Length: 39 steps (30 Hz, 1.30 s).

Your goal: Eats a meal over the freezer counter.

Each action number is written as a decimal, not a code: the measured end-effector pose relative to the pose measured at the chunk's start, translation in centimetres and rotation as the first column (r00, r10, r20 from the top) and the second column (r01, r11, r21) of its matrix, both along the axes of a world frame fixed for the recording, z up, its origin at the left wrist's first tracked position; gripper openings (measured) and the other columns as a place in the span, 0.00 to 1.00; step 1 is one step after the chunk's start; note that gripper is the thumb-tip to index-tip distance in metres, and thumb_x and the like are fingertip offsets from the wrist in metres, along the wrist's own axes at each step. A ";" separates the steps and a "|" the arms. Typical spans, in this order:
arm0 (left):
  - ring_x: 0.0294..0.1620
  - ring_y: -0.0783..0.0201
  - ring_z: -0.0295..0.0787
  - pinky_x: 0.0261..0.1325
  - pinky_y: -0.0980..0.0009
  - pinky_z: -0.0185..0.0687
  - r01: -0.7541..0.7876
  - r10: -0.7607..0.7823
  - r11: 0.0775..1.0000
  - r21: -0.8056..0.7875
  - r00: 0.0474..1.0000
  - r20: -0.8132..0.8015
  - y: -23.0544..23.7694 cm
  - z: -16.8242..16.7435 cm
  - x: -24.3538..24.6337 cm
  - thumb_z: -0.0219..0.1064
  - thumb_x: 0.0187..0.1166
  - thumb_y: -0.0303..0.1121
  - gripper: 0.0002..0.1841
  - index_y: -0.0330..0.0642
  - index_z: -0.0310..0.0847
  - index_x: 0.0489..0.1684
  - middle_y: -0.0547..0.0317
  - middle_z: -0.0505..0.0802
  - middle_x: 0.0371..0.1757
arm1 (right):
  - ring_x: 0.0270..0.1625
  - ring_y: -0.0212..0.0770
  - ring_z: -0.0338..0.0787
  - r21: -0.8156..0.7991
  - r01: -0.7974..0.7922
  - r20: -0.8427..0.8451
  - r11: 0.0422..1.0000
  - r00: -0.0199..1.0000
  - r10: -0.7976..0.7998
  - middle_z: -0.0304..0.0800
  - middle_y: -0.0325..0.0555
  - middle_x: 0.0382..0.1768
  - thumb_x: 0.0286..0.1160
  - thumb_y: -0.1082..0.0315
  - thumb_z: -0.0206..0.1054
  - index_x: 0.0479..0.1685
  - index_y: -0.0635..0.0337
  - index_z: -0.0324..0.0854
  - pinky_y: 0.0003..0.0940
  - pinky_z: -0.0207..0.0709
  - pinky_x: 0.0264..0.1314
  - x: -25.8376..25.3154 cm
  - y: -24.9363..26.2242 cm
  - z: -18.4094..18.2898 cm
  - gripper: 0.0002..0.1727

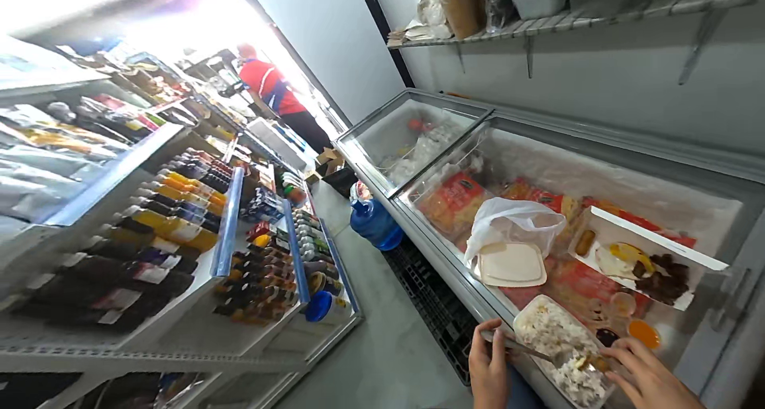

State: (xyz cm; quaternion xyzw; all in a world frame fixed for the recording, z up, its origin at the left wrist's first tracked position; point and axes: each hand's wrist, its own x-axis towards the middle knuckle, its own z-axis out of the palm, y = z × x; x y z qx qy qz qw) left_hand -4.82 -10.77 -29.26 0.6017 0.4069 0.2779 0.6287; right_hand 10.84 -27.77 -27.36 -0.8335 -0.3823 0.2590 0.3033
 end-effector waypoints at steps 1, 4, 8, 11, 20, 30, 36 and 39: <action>0.31 0.71 0.92 0.40 0.74 0.90 -0.011 0.011 1.000 -0.012 1.000 0.009 0.0 0.1 -0.1 0.52 0.88 0.24 0.14 0.26 0.73 0.65 0.55 0.94 0.38 | 0.65 0.75 0.84 -0.007 -0.004 -0.001 1.000 1.000 0.004 0.81 0.80 0.62 0.76 0.77 0.70 0.58 0.80 0.85 0.61 0.76 0.71 0.0 0.0 0.1 0.16; 0.32 0.72 0.92 0.41 0.75 0.90 -0.022 0.022 1.000 -0.007 0.999 0.024 0.1 0.4 0.0 0.52 0.88 0.23 0.14 0.25 0.73 0.65 0.56 0.94 0.37 | 0.66 0.75 0.83 -0.028 -0.013 -0.003 1.000 1.000 0.013 0.81 0.80 0.63 0.76 0.77 0.70 0.58 0.81 0.84 0.61 0.76 0.72 0.1 0.2 0.2 0.16; 0.31 0.74 0.91 0.42 0.77 0.89 -0.020 0.020 1.000 0.005 0.999 0.046 -0.1 0.7 0.0 0.51 0.88 0.23 0.13 0.26 0.72 0.65 0.59 0.94 0.37 | 0.66 0.76 0.82 -0.013 -0.018 0.003 1.000 1.000 0.018 0.81 0.81 0.62 0.77 0.77 0.70 0.58 0.81 0.84 0.61 0.75 0.72 0.1 0.1 0.1 0.16; 0.32 0.74 0.92 0.42 0.76 0.89 -0.016 0.015 1.000 0.018 0.997 0.080 -0.1 0.3 0.0 0.50 0.88 0.23 0.14 0.26 0.71 0.65 0.59 0.94 0.38 | 0.67 0.76 0.82 -0.002 -0.017 0.004 1.000 1.000 0.017 0.81 0.80 0.62 0.76 0.77 0.70 0.59 0.80 0.84 0.62 0.75 0.72 0.1 -0.1 0.0 0.16; 0.42 0.80 0.93 0.49 0.78 0.91 0.001 -0.091 0.878 0.478 0.982 0.167 0.6 0.2 -0.4 0.54 0.89 0.27 0.12 0.30 0.74 0.62 0.68 0.95 0.42 | 0.66 0.70 0.86 -0.008 0.046 0.076 0.999 0.996 -0.045 0.84 0.71 0.64 0.71 0.75 0.75 0.57 0.73 0.88 0.57 0.82 0.67 -0.5 -0.4 -0.2 0.16; 0.52 0.81 0.88 0.60 0.83 0.83 0.209 -0.360 0.585 0.784 0.933 0.021 0.1 -0.7 0.3 0.55 0.91 0.36 0.08 0.47 0.77 0.57 0.64 0.90 0.48 | 0.68 0.68 0.84 -0.070 -0.006 0.017 0.997 1.000 0.008 0.83 0.69 0.67 0.66 0.69 0.81 0.63 0.71 0.85 0.56 0.81 0.68 -0.4 -0.8 0.1 0.25; 0.44 0.81 0.92 0.51 0.80 0.89 0.181 -0.295 0.813 0.553 0.948 0.123 0.2 -1.9 0.8 0.54 0.91 0.32 0.10 0.41 0.77 0.59 0.70 0.94 0.44 | 0.68 0.67 0.85 -0.066 -0.004 0.029 0.998 1.000 0.006 0.84 0.68 0.65 0.64 0.70 0.82 0.62 0.71 0.86 0.54 0.80 0.69 -0.3 -0.6 -0.2 0.25; 0.37 0.79 0.93 0.44 0.79 0.90 0.102 -0.152 0.924 0.368 0.982 0.109 0.4 -1.5 0.8 0.52 0.89 0.26 0.11 0.30 0.73 0.61 0.68 0.94 0.39 | 0.68 0.66 0.84 -0.092 -0.012 0.010 0.996 1.000 0.013 0.83 0.68 0.67 0.65 0.69 0.81 0.64 0.71 0.85 0.53 0.79 0.71 -0.2 -0.6 0.0 0.26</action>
